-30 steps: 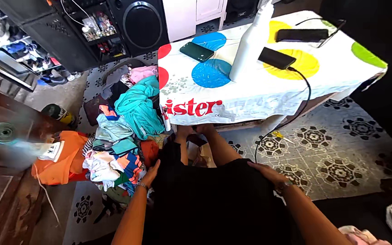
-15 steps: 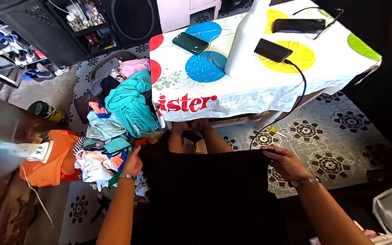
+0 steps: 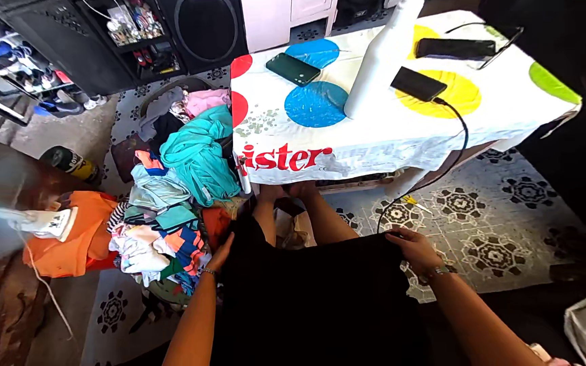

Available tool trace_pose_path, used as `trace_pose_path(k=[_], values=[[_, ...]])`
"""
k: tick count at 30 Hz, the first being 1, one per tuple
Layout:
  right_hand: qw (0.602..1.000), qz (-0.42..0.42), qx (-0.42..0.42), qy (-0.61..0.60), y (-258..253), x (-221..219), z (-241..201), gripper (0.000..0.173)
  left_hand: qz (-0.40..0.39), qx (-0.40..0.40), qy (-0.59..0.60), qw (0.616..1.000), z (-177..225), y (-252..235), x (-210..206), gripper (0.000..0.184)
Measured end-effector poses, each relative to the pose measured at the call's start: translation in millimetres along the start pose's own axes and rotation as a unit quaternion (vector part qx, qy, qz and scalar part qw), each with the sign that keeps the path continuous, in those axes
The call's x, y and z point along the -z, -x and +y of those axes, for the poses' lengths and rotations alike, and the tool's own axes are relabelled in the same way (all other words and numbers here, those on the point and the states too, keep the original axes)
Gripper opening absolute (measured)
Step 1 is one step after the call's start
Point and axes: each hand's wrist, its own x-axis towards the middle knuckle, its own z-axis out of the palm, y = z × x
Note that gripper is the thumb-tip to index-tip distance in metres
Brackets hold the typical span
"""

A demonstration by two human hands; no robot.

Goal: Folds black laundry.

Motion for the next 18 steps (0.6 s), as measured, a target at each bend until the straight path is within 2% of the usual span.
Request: trace_pose_path(k=[5,8,10,12,13,15,16,18], values=[[0.997,0.002,-0.005,-0.072,-1,2,3,0.019,0.035,-0.081,0.096,0.991,21,-20,11,0.036],[0.991,0.014,0.030,-0.133,6,10,5,0.015,0.073,-0.137,0.215,0.964,43,-7,24,0.030],[0.976,-0.010,0.113,-0.185,20,26,13,0.015,0.055,-0.208,0.265,0.940,47,17,42,0.025],[0.949,-0.095,0.222,-0.205,36,52,29,0.018,0.011,-0.281,0.259,0.924,35,55,67,0.019],[0.937,-0.140,0.254,-0.193,47,65,37,0.014,-0.008,-0.303,0.236,0.923,23,78,79,0.016],[0.940,-0.185,0.264,-0.114,73,83,53,0.009,-0.039,-0.293,0.171,0.940,-7,124,98,0.014],[0.951,-0.178,0.248,-0.055,84,88,61,0.010,-0.056,-0.270,0.138,0.951,-24,142,103,0.015],[0.962,-0.156,0.214,0.072,94,90,72,0.025,-0.088,-0.207,0.072,0.972,-55,164,102,0.018]])
